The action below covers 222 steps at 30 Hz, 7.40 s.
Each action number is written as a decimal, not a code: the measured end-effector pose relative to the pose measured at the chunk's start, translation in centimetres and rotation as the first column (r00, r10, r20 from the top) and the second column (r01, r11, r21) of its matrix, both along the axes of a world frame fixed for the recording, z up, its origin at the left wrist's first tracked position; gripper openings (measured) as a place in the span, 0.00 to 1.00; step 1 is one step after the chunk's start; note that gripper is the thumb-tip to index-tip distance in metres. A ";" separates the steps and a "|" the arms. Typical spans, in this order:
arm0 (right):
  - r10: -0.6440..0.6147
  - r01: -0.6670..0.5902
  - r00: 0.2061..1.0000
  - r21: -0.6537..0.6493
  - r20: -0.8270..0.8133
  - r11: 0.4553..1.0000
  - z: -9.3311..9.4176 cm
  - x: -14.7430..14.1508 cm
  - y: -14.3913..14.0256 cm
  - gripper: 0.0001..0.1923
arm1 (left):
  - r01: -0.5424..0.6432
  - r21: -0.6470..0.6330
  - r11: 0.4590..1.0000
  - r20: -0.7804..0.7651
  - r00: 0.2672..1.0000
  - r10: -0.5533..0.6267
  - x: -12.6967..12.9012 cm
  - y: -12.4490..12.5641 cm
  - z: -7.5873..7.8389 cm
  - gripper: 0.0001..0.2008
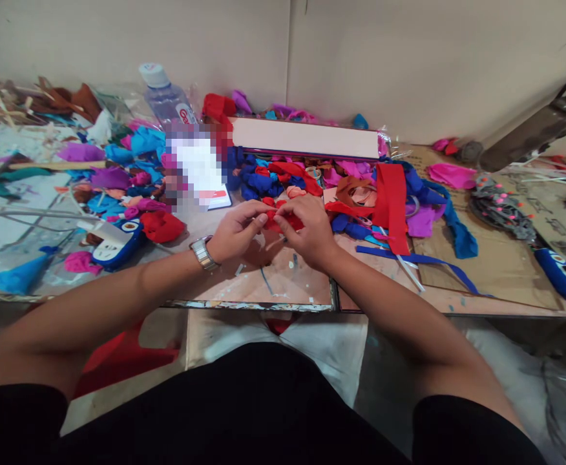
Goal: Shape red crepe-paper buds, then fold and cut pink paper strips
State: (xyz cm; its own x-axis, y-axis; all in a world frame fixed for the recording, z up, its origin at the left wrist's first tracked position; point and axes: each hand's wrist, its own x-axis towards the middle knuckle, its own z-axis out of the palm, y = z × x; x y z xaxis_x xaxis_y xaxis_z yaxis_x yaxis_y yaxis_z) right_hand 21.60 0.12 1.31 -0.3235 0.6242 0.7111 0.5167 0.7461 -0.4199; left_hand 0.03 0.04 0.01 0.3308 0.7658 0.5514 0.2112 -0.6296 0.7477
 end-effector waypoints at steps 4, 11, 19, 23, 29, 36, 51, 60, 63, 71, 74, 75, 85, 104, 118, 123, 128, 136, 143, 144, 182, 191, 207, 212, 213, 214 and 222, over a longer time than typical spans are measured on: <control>0.005 -0.005 1.000 -0.014 -0.011 1.000 0.0 -0.1 0.0 0.13 | 0.015 0.018 1.000 -0.001 1.000 -0.015 0.0 -0.1 0.2 0.18; 0.014 -0.014 1.000 -0.001 -0.004 1.000 0.0 0.0 0.0 0.13 | -0.017 -0.016 1.000 -0.048 0.999 0.017 0.0 -0.1 0.2 0.23; 0.004 -0.003 0.999 0.016 -0.040 1.000 0.1 -0.1 0.0 0.15 | 0.087 -0.039 0.995 -0.048 0.995 -0.089 0.0 -0.4 0.5 0.24; 0.017 -0.015 0.999 0.042 -0.048 0.999 0.0 -0.1 0.1 0.16 | 0.112 -0.038 0.993 -0.016 0.994 -0.112 0.0 -0.3 0.5 0.23; 0.008 -0.007 1.000 0.009 -0.017 1.000 0.2 0.0 -0.1 0.12 | 0.059 -0.111 0.992 -0.012 0.998 -0.061 0.1 -0.3 0.2 0.24; -0.021 0.021 1.000 0.019 -0.002 1.000 -0.1 0.2 0.0 0.10 | 0.090 -0.067 0.994 -0.043 0.995 -0.093 0.0 -0.2 0.2 0.24; 0.063 -0.062 0.998 0.037 -0.017 0.997 -0.6 0.0 0.3 0.09 | 0.176 -0.043 0.983 -0.023 0.984 -0.177 0.1 0.0 -0.6 0.25; 0.013 -0.012 1.000 0.045 -0.022 0.999 0.0 -0.1 0.1 0.11 | 0.001 -0.098 0.995 0.033 0.999 0.002 0.0 -0.2 -0.2 0.21; 0.004 -0.003 1.000 0.038 -0.011 0.999 0.0 0.0 0.2 0.13 | 0.010 -0.008 1.000 0.008 1.000 -0.010 -0.1 -0.1 0.1 0.19; -0.009 0.009 1.000 0.028 0.011 1.000 -0.2 0.2 0.3 0.15 | 0.113 -0.077 0.991 -0.025 0.993 -0.115 -0.1 0.3 0.0 0.23; -0.006 0.006 1.000 0.027 0.014 1.000 -0.1 0.1 0.2 0.15 | 0.126 -0.080 0.989 -0.023 0.992 -0.128 -0.1 0.2 -0.2 0.22; 0.002 -0.003 1.000 0.032 0.012 0.999 -0.1 0.1 0.2 0.15 | 0.124 -0.076 0.989 -0.015 0.992 -0.125 -0.1 0.2 -0.3 0.21; 0.011 -0.011 1.000 0.047 0.010 0.999 0.1 0.1 0.1 0.09 | 0.116 -0.038 0.993 0.005 0.993 -0.116 -0.1 0.0 0.1 0.20; -0.003 0.003 1.000 0.043 -0.017 0.999 0.3 0.2 0.1 0.09 | 0.095 0.003 0.995 0.011 0.995 -0.095 0.1 0.0 0.0 0.21; 0.109 -0.112 0.992 0.053 0.055 0.992 0.0 0.1 0.3 0.14 | 0.148 -0.063 0.987 0.022 0.989 -0.146 0.2 0.1 -0.3 0.20; 0.126 -0.125 0.989 -0.013 0.081 0.992 0.3 0.0 0.0 0.11 | 0.161 -0.155 0.975 0.038 0.987 -0.157 0.3 -0.3 0.0 0.21; 0.084 -0.084 0.996 -0.006 0.011 0.996 0.6 0.0 0.1 0.10 | 0.159 -0.331 0.930 0.194 0.976 -0.097 0.6 -0.8 0.1 0.24; 0.088 -0.087 0.996 0.032 -0.027 0.996 0.3 0.0 0.3 0.09 | 0.158 -0.422 0.893 0.282 0.959 -0.036 0.8 -0.8 0.6 0.27; 0.105 -0.100 0.992 0.070 -0.073 0.992 0.2 0.0 0.3 0.09 | 0.275 -0.560 0.782 0.417 0.909 -0.021 0.9 -0.7 0.7 0.28; 0.108 -0.103 0.991 0.071 -0.073 0.992 0.2 0.0 0.3 0.09 | 0.297 -0.577 0.761 0.449 0.894 -0.008 1.0 -0.7 0.6 0.28; 0.003 -0.003 0.994 -0.007 0.107 1.000 0.7 0.3 -0.1 0.13 | 0.086 -0.276 0.957 0.208 0.978 -0.028 0.6 -0.8 0.4 0.23; 0.004 -0.007 0.995 0.024 0.098 1.000 0.7 0.3 -0.1 0.11 | 0.089 -0.319 0.943 0.222 0.975 -0.017 0.4 -0.6 0.3 0.24; -0.014 0.012 0.997 0.023 0.080 1.000 0.3 0.2 -0.1 0.11 | 0.025 -0.072 0.997 0.053 0.998 -0.021 0.1 -0.3 0.2 0.20; -0.012 0.011 0.998 0.022 0.065 1.000 0.3 0.2 0.0 0.13 | 0.004 -0.010 1.000 -0.014 1.000 -0.004 0.1 -0.5 0.4 0.20; -0.006 0.005 0.998 0.020 0.065 1.000 0.2 0.2 0.0 0.12 | 0.004 -0.031 1.000 -0.009 1.000 -0.004 0.2 -0.6 0.4 0.20; -0.001 0.000 0.998 0.015 0.065 1.000 0.2 0.2 0.0 0.12 | 0.005 -0.056 0.998 0.000 1.000 -0.005 0.2 -0.6 0.4 0.20; 0.005 -0.005 0.998 0.010 0.055 1.000 0.6 0.2 -0.3 0.06 | 0.016 -0.137 0.990 0.061 0.998 -0.008 0.1 -0.2 -0.1 0.20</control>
State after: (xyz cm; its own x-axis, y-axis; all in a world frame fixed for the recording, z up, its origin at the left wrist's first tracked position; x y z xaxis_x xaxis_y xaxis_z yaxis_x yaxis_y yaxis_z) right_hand 21.81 -0.20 1.87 -0.3657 0.6150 0.6986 0.5350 0.7531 -0.3830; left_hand 0.17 -0.21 -0.11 0.3102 0.8318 0.4604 0.1566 -0.5224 0.8382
